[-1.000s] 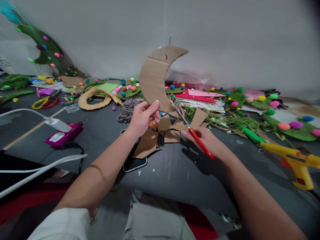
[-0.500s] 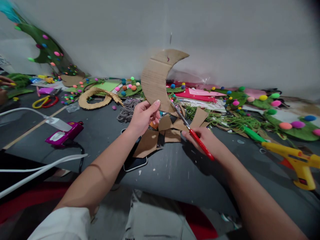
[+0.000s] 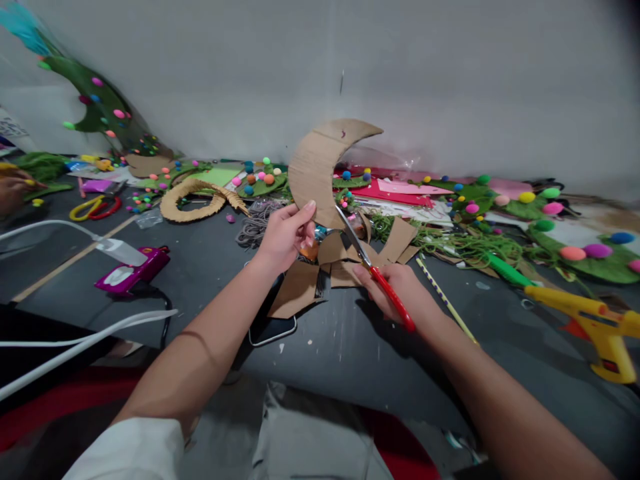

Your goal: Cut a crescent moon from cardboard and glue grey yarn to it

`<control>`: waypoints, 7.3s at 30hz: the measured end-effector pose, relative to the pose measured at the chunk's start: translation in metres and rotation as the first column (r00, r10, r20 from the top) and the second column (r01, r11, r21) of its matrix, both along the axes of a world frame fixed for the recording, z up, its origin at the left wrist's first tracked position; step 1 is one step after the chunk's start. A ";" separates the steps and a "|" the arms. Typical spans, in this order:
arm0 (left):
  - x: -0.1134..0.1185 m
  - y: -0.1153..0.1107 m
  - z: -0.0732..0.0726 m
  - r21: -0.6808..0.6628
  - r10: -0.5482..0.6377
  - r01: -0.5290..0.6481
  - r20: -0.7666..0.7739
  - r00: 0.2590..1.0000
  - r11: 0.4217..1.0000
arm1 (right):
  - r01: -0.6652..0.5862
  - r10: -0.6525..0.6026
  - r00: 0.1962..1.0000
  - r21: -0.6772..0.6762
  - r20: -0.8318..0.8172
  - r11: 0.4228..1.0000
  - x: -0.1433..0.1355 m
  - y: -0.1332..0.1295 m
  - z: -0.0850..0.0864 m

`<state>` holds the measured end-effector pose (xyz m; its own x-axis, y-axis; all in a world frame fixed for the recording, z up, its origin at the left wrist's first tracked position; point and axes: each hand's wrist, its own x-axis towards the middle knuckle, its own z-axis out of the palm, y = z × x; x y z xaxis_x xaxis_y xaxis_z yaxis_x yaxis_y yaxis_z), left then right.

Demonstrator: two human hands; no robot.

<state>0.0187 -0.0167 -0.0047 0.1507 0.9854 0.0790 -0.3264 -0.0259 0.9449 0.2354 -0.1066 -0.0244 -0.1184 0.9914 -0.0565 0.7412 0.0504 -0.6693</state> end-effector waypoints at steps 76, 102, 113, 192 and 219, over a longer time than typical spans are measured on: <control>-0.033 0.016 0.005 0.190 -0.096 0.096 -0.011 0.995 0.977 | 0.186 -0.422 0.500 -0.381 -0.756 0.905 0.039 0.035 0.001; -0.005 -0.004 -0.005 0.126 -0.345 0.447 -0.464 0.816 0.886 | -0.043 -0.095 0.605 -0.152 -0.790 0.987 0.016 0.017 0.001; -0.014 0.005 -0.002 -0.235 -0.323 0.300 -0.066 0.944 0.925 | 0.525 -0.272 0.306 -0.076 -0.912 0.847 0.022 0.031 -0.002; -0.013 0.009 -0.003 0.163 0.173 -0.172 0.008 0.985 0.972 | -0.146 0.146 0.989 -0.012 -0.027 0.989 0.022 0.010 -0.010; -0.009 0.004 0.003 0.111 0.209 -0.214 0.054 0.976 0.971 | -0.031 0.024 0.988 -0.040 -0.153 0.999 0.015 0.007 -0.006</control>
